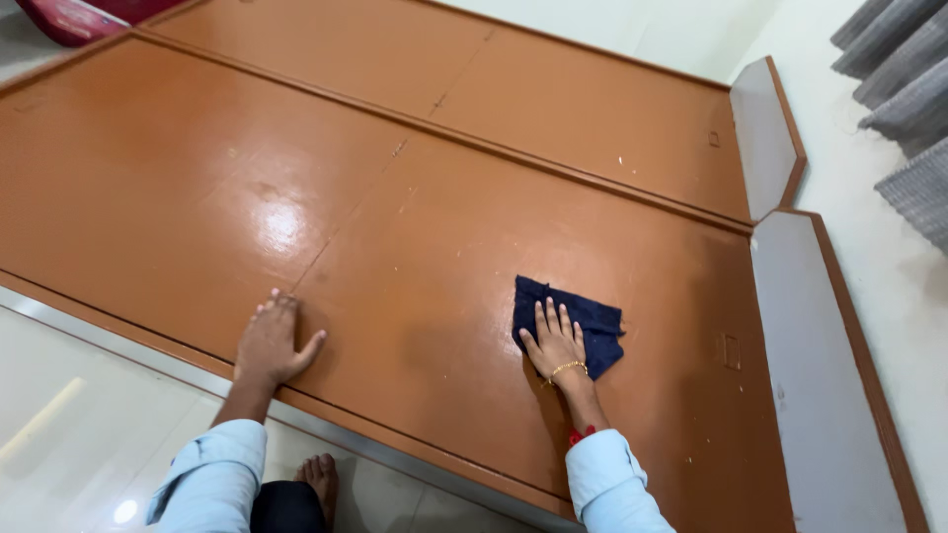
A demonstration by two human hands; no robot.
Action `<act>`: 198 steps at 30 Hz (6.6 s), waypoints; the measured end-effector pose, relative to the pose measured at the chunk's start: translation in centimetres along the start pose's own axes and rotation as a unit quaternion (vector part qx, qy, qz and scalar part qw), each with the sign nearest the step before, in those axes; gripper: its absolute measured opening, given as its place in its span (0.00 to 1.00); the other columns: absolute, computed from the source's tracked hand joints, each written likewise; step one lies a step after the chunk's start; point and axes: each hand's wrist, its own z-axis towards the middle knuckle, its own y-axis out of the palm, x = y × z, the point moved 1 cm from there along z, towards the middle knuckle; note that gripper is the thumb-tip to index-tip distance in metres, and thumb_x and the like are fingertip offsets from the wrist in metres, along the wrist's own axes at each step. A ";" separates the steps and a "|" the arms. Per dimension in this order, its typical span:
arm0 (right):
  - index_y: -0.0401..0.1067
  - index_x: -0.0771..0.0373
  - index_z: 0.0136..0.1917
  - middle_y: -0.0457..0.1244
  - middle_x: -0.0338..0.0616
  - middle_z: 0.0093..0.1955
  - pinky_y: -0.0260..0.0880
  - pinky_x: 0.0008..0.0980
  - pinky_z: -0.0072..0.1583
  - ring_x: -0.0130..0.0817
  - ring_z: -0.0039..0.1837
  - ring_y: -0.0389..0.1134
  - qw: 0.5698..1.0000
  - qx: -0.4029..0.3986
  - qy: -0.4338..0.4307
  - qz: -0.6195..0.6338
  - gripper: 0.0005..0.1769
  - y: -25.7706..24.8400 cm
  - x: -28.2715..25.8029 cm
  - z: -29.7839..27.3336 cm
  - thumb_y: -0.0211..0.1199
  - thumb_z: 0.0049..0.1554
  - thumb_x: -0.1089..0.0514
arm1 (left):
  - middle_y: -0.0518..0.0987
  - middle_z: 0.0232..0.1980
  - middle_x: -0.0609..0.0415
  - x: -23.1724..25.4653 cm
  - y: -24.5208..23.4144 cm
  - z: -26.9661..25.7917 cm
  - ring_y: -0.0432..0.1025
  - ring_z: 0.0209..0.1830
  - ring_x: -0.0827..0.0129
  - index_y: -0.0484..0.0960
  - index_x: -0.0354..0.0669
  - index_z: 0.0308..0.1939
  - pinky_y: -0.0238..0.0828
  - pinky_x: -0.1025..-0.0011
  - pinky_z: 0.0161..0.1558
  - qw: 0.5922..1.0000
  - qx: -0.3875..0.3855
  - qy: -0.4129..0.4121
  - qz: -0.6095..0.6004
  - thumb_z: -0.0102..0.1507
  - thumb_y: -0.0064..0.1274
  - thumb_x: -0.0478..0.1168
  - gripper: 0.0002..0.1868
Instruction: The person wipes the wooden surface of a bed frame using a dark cloth, handling a water bottle and pouring water onto the surface to aid in cleaning.
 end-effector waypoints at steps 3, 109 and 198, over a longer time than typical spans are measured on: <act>0.36 0.46 0.85 0.30 0.36 0.88 0.31 0.52 0.80 0.41 0.87 0.28 1.000 -0.016 0.007 0.012 0.45 -0.4 0.0 -0.1 0.37 0.62 0.27 | 0.70 0.72 0.40 4.2 -2.9 1.8 0.56 0.81 0.47 0.70 0.40 0.70 0.55 0.50 0.75 0.994 -0.086 -0.061 0.008 0.60 0.55 0.63 0.42; 0.41 0.48 0.84 0.33 0.46 0.87 0.35 0.55 0.78 0.48 0.86 0.32 0.944 -0.059 -0.324 -0.024 0.39 -0.8 -21.6 16.0 0.41 0.65 0.35 | 0.61 0.76 0.39 5.7 -2.9 14.2 0.49 0.80 0.43 0.59 0.40 0.76 0.47 0.51 0.76 0.924 -0.329 -0.196 -0.006 0.66 0.51 0.49 0.37; 0.37 0.48 0.84 0.29 0.44 0.88 0.30 0.57 0.79 0.47 0.87 0.27 0.998 -0.049 0.040 -0.006 0.48 -1.4 1.3 -2.7 0.43 0.61 0.26 | 0.49 0.82 0.45 19.9 -3.8 12.5 0.42 0.83 0.50 0.51 0.47 0.79 0.46 0.55 0.77 0.922 -0.380 0.055 -0.050 0.66 0.51 0.55 0.42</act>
